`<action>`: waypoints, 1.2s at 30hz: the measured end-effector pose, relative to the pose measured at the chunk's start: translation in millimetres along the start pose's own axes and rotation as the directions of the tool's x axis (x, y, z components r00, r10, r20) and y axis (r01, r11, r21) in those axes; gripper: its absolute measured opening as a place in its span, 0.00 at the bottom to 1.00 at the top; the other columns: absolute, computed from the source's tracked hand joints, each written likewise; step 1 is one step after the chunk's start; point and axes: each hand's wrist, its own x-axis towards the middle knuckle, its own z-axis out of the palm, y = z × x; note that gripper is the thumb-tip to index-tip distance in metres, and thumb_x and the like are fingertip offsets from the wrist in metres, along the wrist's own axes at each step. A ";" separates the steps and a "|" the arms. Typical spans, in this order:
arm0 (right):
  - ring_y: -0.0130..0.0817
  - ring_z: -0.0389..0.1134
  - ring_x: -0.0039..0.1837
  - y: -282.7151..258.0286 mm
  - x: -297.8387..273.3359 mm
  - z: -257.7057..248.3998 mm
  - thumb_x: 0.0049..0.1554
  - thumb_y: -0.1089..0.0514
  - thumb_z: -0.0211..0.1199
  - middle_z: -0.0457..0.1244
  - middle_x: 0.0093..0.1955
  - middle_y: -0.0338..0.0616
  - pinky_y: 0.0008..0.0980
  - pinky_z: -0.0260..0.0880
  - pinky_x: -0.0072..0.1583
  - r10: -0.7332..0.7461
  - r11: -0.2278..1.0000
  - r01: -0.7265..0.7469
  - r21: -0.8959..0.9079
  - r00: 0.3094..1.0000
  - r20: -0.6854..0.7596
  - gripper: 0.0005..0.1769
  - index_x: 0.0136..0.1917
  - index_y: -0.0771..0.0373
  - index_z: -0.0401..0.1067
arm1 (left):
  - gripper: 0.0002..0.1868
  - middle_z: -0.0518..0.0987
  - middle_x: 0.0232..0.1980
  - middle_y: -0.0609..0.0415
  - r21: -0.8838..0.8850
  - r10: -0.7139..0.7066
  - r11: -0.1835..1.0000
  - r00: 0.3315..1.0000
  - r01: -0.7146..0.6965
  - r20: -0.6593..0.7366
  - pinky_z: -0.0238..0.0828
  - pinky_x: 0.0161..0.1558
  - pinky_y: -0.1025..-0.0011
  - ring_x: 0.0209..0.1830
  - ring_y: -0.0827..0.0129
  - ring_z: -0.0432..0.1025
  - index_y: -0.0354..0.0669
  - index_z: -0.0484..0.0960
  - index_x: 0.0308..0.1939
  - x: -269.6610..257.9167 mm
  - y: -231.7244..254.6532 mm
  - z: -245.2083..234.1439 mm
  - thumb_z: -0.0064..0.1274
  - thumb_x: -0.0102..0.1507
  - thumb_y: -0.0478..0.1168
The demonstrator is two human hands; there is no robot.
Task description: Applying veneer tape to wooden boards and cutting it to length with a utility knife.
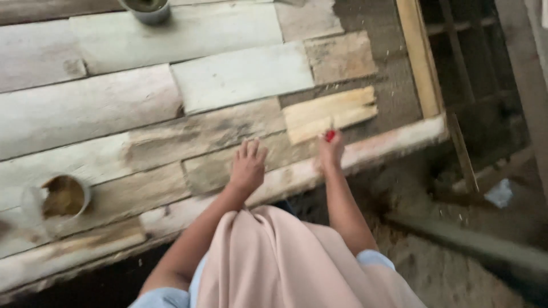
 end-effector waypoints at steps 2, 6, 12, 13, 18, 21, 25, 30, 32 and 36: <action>0.40 0.73 0.32 42.5 44.9 -12.2 0.48 0.52 0.68 0.69 0.42 0.43 0.38 0.77 0.37 0.333 0.923 -0.334 0.188 0.942 0.039 0.19 0.53 0.53 0.70 | 0.32 0.60 0.77 0.47 0.010 -0.042 0.999 0.999 0.042 0.010 0.63 0.67 0.43 0.77 0.39 0.54 0.56 0.71 0.69 21.0 40.4 8.1 0.60 0.60 0.48; 0.34 0.66 0.25 83.8 117.4 -6.1 0.52 0.59 0.68 0.63 0.37 0.47 0.31 0.69 0.25 0.467 0.684 -0.509 0.523 0.856 0.222 0.17 0.51 0.58 0.63 | 0.39 0.49 0.82 0.49 0.068 -0.144 0.988 0.987 0.140 0.065 0.48 0.73 0.39 0.82 0.37 0.42 0.61 0.61 0.77 82.0 86.1 25.4 0.56 0.63 0.52; 0.35 0.66 0.26 112.6 150.8 1.0 0.52 0.62 0.73 0.65 0.36 0.51 0.37 0.70 0.27 0.547 0.425 -0.695 0.580 0.708 0.447 0.27 0.55 0.63 0.57 | 0.45 0.52 0.83 0.41 -0.030 -0.359 0.933 0.932 0.358 -0.057 0.41 0.72 0.29 0.82 0.32 0.41 0.56 0.55 0.81 124.8 94.7 30.7 0.53 0.63 0.59; 0.34 0.66 0.28 104.5 151.7 -8.8 0.53 0.62 0.73 0.63 0.37 0.48 0.34 0.72 0.30 0.548 0.337 -0.733 0.591 0.663 0.510 0.26 0.55 0.64 0.57 | 0.41 0.50 0.84 0.42 -0.048 -0.386 0.922 0.922 0.384 -0.032 0.40 0.72 0.29 0.82 0.33 0.39 0.55 0.54 0.81 128.1 94.2 24.8 0.48 0.65 0.56; 0.28 0.63 0.35 74.3 155.5 -50.8 0.57 0.63 0.70 0.53 0.41 0.35 0.27 0.69 0.39 0.469 0.036 -0.809 0.587 0.532 0.705 0.21 0.52 0.57 0.57 | 0.38 0.44 0.86 0.48 -0.027 -0.482 0.875 0.876 0.483 0.023 0.37 0.74 0.31 0.83 0.37 0.34 0.56 0.50 0.83 133.5 75.4 24.1 0.42 0.69 0.51; 0.28 0.62 0.36 77.1 161.0 -50.9 0.59 0.63 0.69 0.53 0.40 0.33 0.27 0.68 0.41 0.428 0.003 -0.785 0.619 0.561 0.709 0.20 0.50 0.53 0.56 | 0.37 0.42 0.86 0.53 -0.075 -0.508 0.857 0.861 0.509 0.033 0.31 0.74 0.31 0.84 0.40 0.30 0.59 0.49 0.83 133.8 65.7 29.2 0.39 0.69 0.50; 0.27 0.62 0.36 57.1 164.4 -40.3 0.61 0.61 0.68 0.55 0.39 0.32 0.25 0.68 0.42 0.393 0.003 -0.765 0.645 0.594 0.702 0.19 0.50 0.54 0.55 | 0.37 0.45 0.86 0.51 -0.134 -0.445 0.887 0.895 0.442 0.005 0.33 0.76 0.35 0.84 0.41 0.34 0.54 0.51 0.82 142.1 58.3 21.3 0.37 0.68 0.51; 0.30 0.67 0.37 80.9 167.4 -4.7 0.61 0.61 0.67 0.58 0.40 0.33 0.32 0.75 0.44 0.405 0.014 -0.752 0.659 0.607 0.684 0.18 0.50 0.47 0.57 | 0.37 0.46 0.85 0.50 -0.080 -0.339 0.938 0.941 0.337 -0.012 0.41 0.76 0.40 0.84 0.41 0.38 0.53 0.52 0.82 141.3 58.6 29.8 0.37 0.68 0.53; 0.35 0.72 0.40 80.7 162.7 -1.3 0.61 0.61 0.67 0.63 0.41 0.37 0.36 0.78 0.48 0.412 -0.014 -0.730 0.684 0.619 0.669 0.15 0.49 0.49 0.60 | 0.42 0.46 0.85 0.48 -0.101 -0.336 0.937 0.942 0.336 0.015 0.40 0.76 0.37 0.83 0.36 0.36 0.56 0.51 0.82 140.6 64.0 22.7 0.43 0.66 0.58; 0.38 0.73 0.41 93.3 161.0 9.0 0.61 0.63 0.66 0.65 0.41 0.42 0.40 0.80 0.48 0.433 0.001 -0.713 0.701 0.633 0.642 0.14 0.49 0.53 0.61 | 0.39 0.42 0.86 0.48 -0.107 -0.322 0.938 0.943 0.330 0.085 0.36 0.76 0.36 0.83 0.35 0.33 0.62 0.50 0.82 139.3 66.4 11.3 0.38 0.68 0.62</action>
